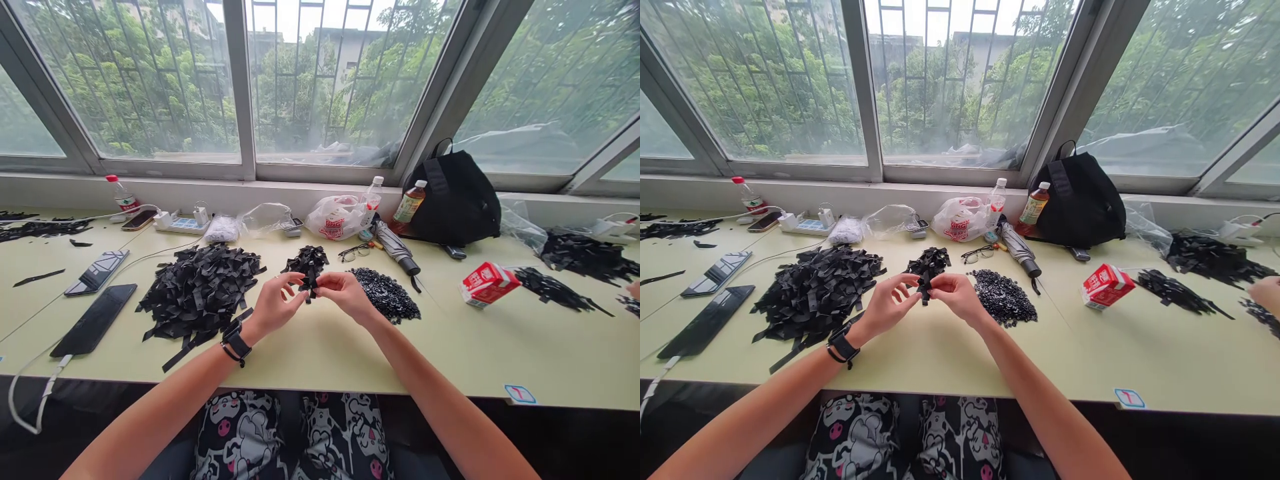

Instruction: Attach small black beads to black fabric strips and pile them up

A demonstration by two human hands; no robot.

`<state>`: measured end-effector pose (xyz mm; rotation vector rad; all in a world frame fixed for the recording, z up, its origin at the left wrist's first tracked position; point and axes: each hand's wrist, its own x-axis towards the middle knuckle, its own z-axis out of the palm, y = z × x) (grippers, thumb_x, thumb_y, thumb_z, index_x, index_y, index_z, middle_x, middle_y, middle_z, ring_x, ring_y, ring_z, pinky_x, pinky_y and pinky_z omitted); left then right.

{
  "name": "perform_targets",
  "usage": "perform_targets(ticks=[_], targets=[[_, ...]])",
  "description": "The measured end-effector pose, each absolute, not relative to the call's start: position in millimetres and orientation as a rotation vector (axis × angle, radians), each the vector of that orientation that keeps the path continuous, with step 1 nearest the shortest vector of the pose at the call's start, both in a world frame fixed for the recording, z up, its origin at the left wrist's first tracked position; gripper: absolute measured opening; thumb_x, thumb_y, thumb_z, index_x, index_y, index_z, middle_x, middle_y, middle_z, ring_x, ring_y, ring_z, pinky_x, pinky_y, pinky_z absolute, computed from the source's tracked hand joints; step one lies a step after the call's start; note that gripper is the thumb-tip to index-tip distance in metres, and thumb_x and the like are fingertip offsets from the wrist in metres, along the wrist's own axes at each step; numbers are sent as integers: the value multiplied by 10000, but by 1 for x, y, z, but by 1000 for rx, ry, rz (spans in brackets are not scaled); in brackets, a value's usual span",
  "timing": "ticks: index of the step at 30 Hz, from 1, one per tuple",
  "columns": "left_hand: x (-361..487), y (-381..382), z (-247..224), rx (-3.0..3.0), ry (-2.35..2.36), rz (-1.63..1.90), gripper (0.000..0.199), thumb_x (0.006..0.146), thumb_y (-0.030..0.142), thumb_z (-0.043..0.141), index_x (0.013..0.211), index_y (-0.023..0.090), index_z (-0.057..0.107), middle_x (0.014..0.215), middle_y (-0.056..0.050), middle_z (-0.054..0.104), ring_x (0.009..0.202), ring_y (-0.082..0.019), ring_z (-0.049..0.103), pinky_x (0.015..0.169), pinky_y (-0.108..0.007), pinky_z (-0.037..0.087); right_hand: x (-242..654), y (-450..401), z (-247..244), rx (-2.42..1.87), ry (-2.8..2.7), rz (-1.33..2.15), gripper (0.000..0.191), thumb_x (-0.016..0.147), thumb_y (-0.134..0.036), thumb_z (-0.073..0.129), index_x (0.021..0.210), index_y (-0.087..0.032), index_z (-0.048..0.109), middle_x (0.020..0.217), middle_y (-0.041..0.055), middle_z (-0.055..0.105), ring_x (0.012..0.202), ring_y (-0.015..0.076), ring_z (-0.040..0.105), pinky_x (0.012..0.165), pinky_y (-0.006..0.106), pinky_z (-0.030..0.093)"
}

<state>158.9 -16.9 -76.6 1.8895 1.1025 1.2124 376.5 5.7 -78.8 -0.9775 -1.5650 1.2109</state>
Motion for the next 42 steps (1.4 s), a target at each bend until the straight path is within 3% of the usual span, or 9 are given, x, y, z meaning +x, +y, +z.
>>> perform_targets(ticks=[2, 4, 7, 14, 22, 26, 31, 36, 42], targets=[[159, -18, -76, 1939, 1160, 1248, 320, 890, 350, 716, 1192, 243, 718, 1112, -70, 763, 745, -175, 650, 661, -296, 498, 378, 9, -83, -1015, -1597, 1060, 401, 797, -397, 824, 1156, -228, 768, 1149, 97, 773, 1076, 295, 723, 1017, 491, 555], [157, -18, -73, 1975, 1229, 1290, 268, 901, 343, 699, 1152, 251, 727, 1064, -56, 772, 735, -181, 642, 668, -299, 474, 380, 10, -86, -1034, -1717, 919, 567, 827, -352, 790, 1377, -290, 665, 1438, 84, 643, 1373, 321, 565, 1187, 529, 414], [148, -18, -62, 2019, 1457, 1285, 218, 910, 356, 679, 1104, 270, 730, 964, -35, 782, 732, -202, 652, 666, -301, 429, 384, 10, -88, -1056, -1888, 780, 654, 846, -291, 753, 1476, -327, 580, 1605, 55, 469, 1531, 322, 359, 1277, 538, 247], [62, -24, -20, 2171, 2187, 888, 204, 922, 431, 604, 925, 267, 726, 917, -51, 780, 797, -275, 680, 648, -322, 348, 395, 15, -85, -1056, -1956, 617, 453, 898, -290, 679, 1351, -311, 684, 1357, 69, 685, 1264, 301, 625, 1166, 531, 416], [-3, -21, -25, 2042, 2358, 301, 243, 832, 439, 620, 847, 230, 744, 939, -105, 779, 823, -292, 686, 655, -329, 402, 403, 19, -76, -1116, -1991, 350, 288, 930, -290, 610, 1189, -275, 736, 1212, 82, 702, 1146, 277, 645, 1076, 452, 461], [-9, -22, -23, 2060, 2308, 437, 195, 816, 392, 626, 814, 236, 742, 902, -84, 785, 808, -276, 683, 630, -316, 395, 438, 31, -73, -1275, -1842, 125, 245, 921, -274, 562, 1069, -232, 753, 1166, 113, 705, 1119, 291, 635, 1028, 435, 465], [-1, -27, 0, 2090, 2036, 881, 273, 837, 492, 673, 813, 226, 725, 695, -29, 721, 639, -212, 630, 619, -306, 440, 487, 47, -83, -1564, -1805, -3, 231, 872, -285, 563, 946, -197, 764, 984, 119, 739, 940, 297, 643, 921, 436, 478], [47, -28, 9, 1828, 1357, 1124, 309, 820, 475, 765, 970, 207, 734, 909, -54, 779, 844, -222, 733, 785, -321, 578, 483, 52, -93, -1582, -1985, -20, 233, 882, -245, 571, 971, -195, 779, 1019, 112, 751, 990, 291, 631, 964, 416, 450], [116, -15, -22, 1669, 931, 1065, 319, 803, 394, 815, 1048, 192, 784, 1034, -95, 782, 911, -233, 737, 818, -333, 583, 456, 55, -97, -1638, -2118, -68, 229, 917, -221, 577, 989, -220, 794, 1032, 104, 742, 1044, 300, 585, 921, 400, 435]])
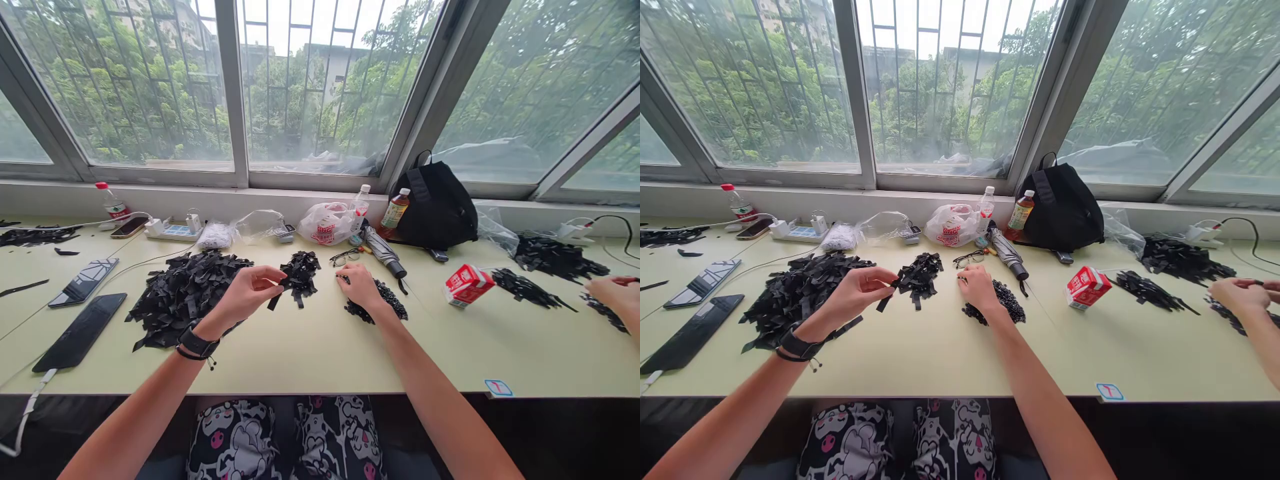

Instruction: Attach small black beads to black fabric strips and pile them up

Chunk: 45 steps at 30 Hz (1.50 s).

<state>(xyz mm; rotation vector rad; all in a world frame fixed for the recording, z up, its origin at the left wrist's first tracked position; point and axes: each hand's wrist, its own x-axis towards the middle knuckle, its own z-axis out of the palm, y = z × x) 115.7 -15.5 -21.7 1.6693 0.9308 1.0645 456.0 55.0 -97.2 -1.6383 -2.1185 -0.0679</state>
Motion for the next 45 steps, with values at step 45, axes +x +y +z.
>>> perform_targets(ticks=[45], targets=[[148, -7, -87, 1036, 704, 951, 546, 726, 290, 921, 1224, 178, 727, 1066, -118, 776, 978, -218, 721, 970, -383, 516, 366, -6, -86, -761, -1920, 709, 76, 905, -299, 742, 933, -257, 799, 1029, 78, 691, 904, 208, 692, 826, 381, 622]])
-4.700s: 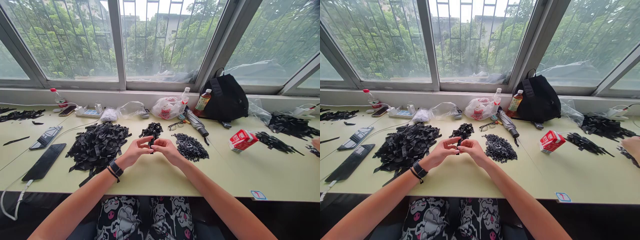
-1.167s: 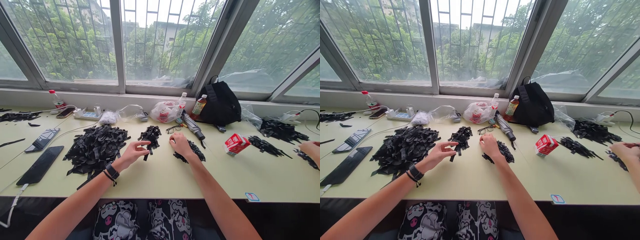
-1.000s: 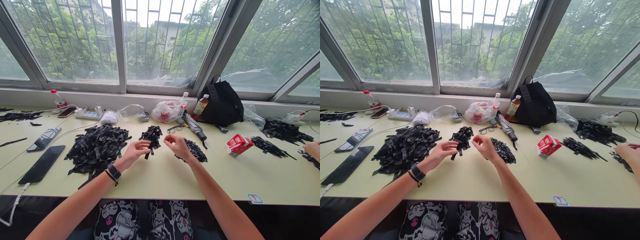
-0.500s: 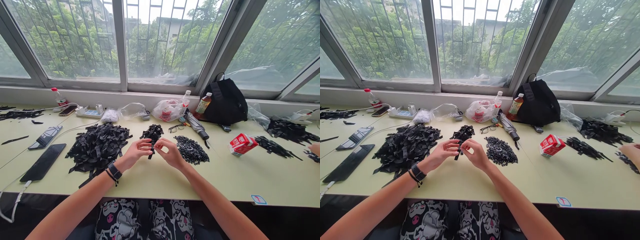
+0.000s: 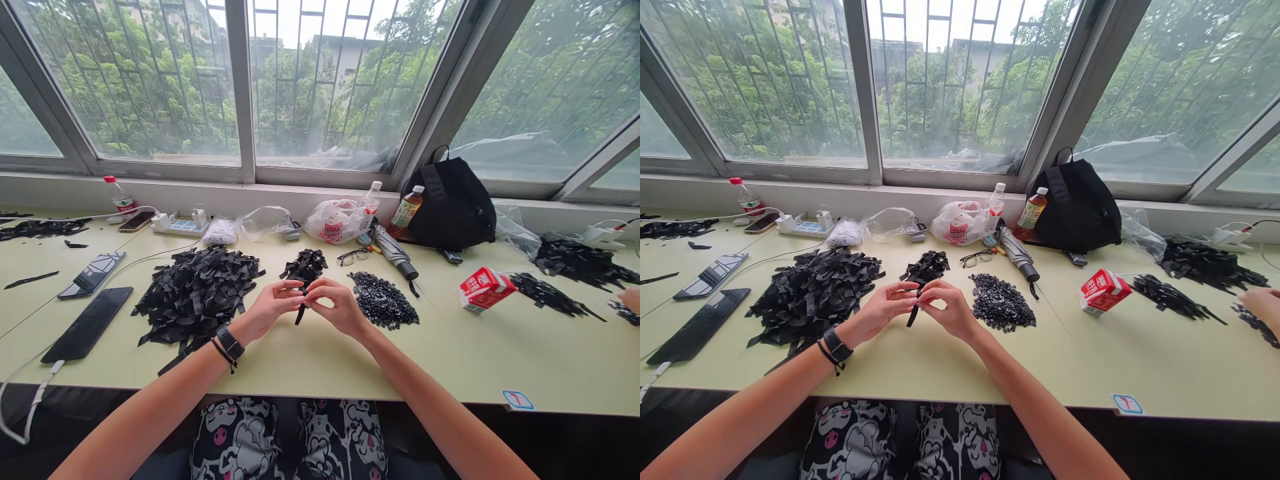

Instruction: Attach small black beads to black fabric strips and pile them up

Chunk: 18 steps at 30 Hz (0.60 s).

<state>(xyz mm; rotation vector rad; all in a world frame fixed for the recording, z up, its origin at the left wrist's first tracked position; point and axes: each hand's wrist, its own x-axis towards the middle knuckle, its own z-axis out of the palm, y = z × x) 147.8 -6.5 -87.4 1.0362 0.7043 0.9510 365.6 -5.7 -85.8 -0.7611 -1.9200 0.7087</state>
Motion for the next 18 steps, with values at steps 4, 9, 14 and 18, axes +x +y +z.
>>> perform_targets(ticks=[4, 9, 14, 18], targets=[[148, -7, -87, 1024, 694, 929, 550, 715, 282, 931, 1212, 173, 722, 1033, -112, 788, 950, -204, 731, 974, -372, 514, 364, -6, -85, -752, -1874, 828, 87, 867, -330, 790, 905, -255, 810, 1022, 72, 666, 888, 196, 682, 824, 369, 613], [149, -9, -85, 1031, 701, 914, 580, 662, 281, 958, 1181, 167, 726, 996, -111, 797, 898, -212, 747, 959, -379, 518, 364, -8, -80, -775, -1847, 1009, 213, 799, -389, 849, 880, -216, 755, 985, 56, 673, 848, 182, 666, 790, 346, 595], [149, -9, -86, 1050, 709, 941, 576, 686, 288, 944, 1196, 162, 708, 1020, -119, 785, 984, -236, 746, 990, -386, 506, 385, 2, -69, -995, -1918, 786, 237, 903, -443, 717, 964, -215, 698, 924, 47, 718, 816, 193, 670, 750, 332, 558], [149, -9, -88, 1076, 733, 943, 581, 712, 316, 928, 1220, 166, 689, 1001, -116, 773, 985, -239, 747, 957, -379, 510, 429, 19, -70, -1477, -1896, 57, 140, 939, -336, 611, 917, -221, 687, 869, 59, 719, 813, 225, 646, 707, 328, 464]])
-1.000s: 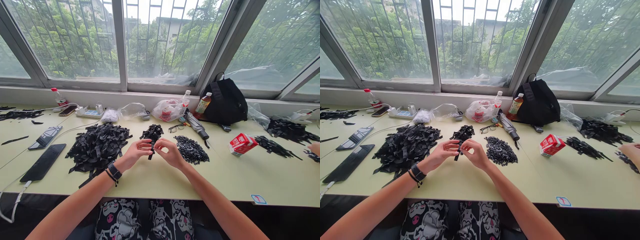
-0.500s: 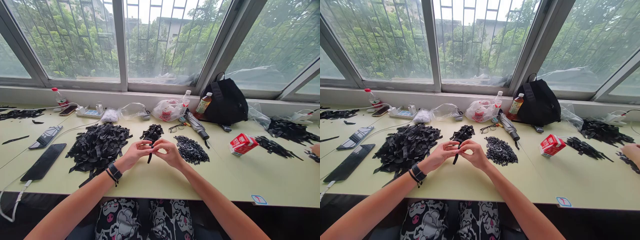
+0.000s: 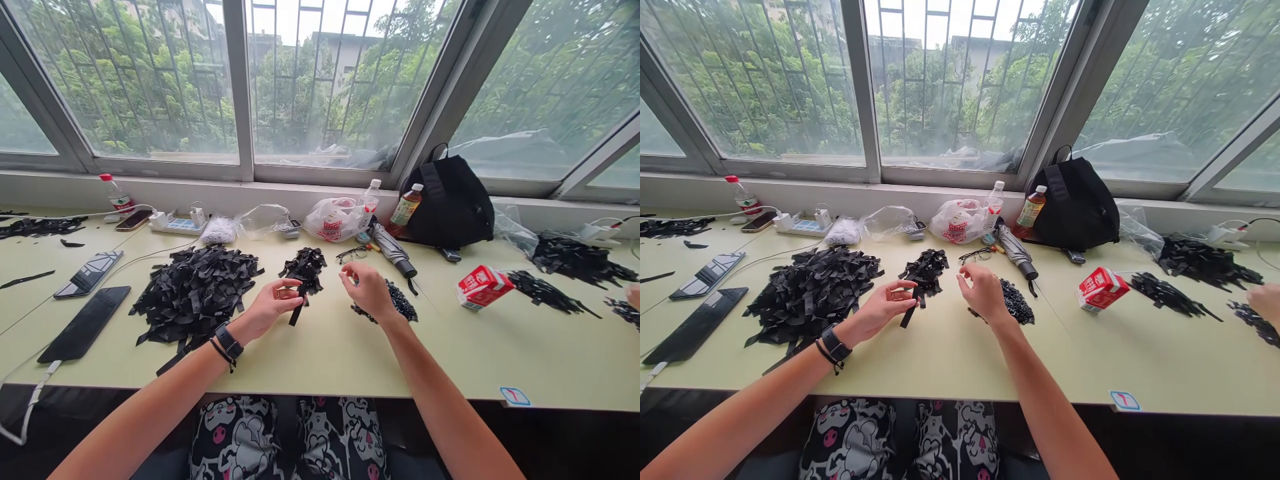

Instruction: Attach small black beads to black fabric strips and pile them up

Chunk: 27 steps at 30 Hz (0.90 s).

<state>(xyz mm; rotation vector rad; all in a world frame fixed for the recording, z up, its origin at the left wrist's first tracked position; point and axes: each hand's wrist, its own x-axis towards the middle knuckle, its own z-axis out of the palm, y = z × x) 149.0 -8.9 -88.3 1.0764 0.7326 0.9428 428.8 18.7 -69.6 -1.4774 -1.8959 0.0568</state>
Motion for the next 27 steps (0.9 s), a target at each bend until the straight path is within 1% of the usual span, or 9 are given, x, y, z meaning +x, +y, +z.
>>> perform_targets(ticks=[2, 6, 10, 13, 16, 19, 23, 27], targets=[[150, -9, -89, 1092, 739, 940, 570, 724, 329, 920, 1220, 170, 686, 1005, -116, 768, 982, -242, 749, 946, -380, 513, 452, 26, -75, -1705, -1901, -91, 113, 922, -269, 589, 902, -218, 688, 857, 63, 723, 814, 228, 646, 679, 315, 424], [150, -10, -91, 1121, 730, 957, 552, 724, 336, 918, 1198, 162, 692, 989, -116, 764, 952, -245, 752, 957, -396, 510, 482, 35, -86, -1900, -1978, -83, 125, 883, -209, 597, 930, -210, 713, 953, 78, 749, 900, 229, 665, 718, 300, 421], [149, -9, -92, 1141, 765, 975, 517, 732, 325, 911, 1179, 169, 705, 993, -95, 737, 953, -240, 747, 952, -381, 499, 486, 40, -90, -1879, -2012, -46, 156, 881, -207, 594, 965, -218, 725, 993, 74, 748, 917, 223, 667, 738, 294, 434], [148, -8, -92, 1155, 796, 971, 497, 742, 318, 900, 1181, 182, 711, 988, -76, 712, 951, -229, 733, 932, -367, 498, 484, 40, -89, -1845, -2031, -58, 168, 877, -174, 572, 936, -221, 723, 992, 65, 741, 926, 218, 661, 742, 290, 435], [148, -7, -92, 1150, 800, 962, 502, 718, 301, 911, 1168, 185, 719, 944, -59, 701, 901, -203, 710, 893, -348, 500, 485, 39, -89, -1848, -2049, -59, 178, 871, -148, 558, 902, -222, 717, 996, 59, 742, 930, 215, 660, 740, 288, 431], [148, -8, -91, 1143, 786, 955, 497, 704, 289, 918, 1151, 183, 728, 908, -45, 692, 871, -177, 682, 873, -329, 494, 488, 39, -89, -1865, -2032, -63, 179, 873, -155, 566, 938, -220, 719, 1010, 64, 748, 944, 222, 665, 754, 295, 433], [148, -9, -90, 1131, 774, 958, 497, 714, 297, 914, 1161, 185, 730, 921, -51, 696, 900, -180, 678, 907, -343, 491, 489, 42, -90, -1910, -1984, -73, 185, 885, -187, 575, 999, -216, 717, 1002, 72, 759, 910, 228, 674, 723, 303, 423], [148, -9, -89, 1104, 758, 952, 508, 715, 314, 917, 1168, 186, 728, 980, -77, 720, 940, -195, 691, 953, -375, 491, 490, 41, -90, -1935, -1988, -60, 216, 880, -168, 566, 1031, -213, 714, 991, 75, 765, 885, 226, 671, 695, 301, 404]])
